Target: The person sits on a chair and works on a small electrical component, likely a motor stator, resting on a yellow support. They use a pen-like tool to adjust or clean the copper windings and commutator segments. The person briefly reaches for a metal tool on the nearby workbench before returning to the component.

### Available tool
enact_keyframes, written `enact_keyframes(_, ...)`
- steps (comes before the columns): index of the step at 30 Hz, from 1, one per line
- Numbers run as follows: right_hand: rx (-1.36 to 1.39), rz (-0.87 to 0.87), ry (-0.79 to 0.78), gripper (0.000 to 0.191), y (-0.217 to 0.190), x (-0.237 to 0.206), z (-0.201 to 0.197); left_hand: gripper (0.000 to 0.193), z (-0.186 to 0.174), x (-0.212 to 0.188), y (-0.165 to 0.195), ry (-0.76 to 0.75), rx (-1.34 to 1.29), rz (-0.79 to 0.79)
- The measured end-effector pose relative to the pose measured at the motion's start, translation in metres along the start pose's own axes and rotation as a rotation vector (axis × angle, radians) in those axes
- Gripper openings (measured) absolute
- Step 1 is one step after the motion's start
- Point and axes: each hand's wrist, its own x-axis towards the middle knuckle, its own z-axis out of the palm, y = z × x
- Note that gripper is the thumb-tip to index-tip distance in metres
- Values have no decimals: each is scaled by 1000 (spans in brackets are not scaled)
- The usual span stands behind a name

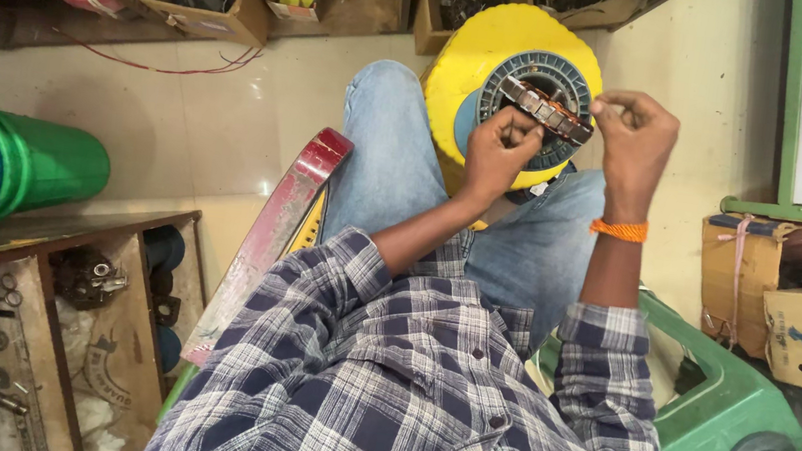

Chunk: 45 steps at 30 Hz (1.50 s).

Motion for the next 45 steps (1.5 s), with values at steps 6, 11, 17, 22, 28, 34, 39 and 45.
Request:
enact_keyframes(6,80,103,-25,8,-6,-42,-19,9,1,1,-1,-18,-70,-21)
enact_keyframes(11,5,32,-1,8,-10,-65,3,7,-1,-3,1,-9,-82,-28)
enact_keyframes(17,-88,-32,70,10,-1,-88,39,16,-17,-10,30,-47,311,219)
enact_keyframes(22,56,28,139,10,4,-106,39,26,-39,0,46,-322,642,822)
enact_keyframes(28,-139,-44,138,9,-21,-95,4,12,-34,-3,33,-200,354,542)
enact_keyframes(34,-145,-112,57,6,-33,-40,6,13,-12,-19,2,-83,-45,47)
enact_keyframes(39,-128,-83,-25,5,-32,-2,27,11,-14,-7,-1,-117,-278,-84)
enact_keyframes(45,-7,26,-23,6,-10,-1,16,11,-10,-6,4,-74,-308,-201)
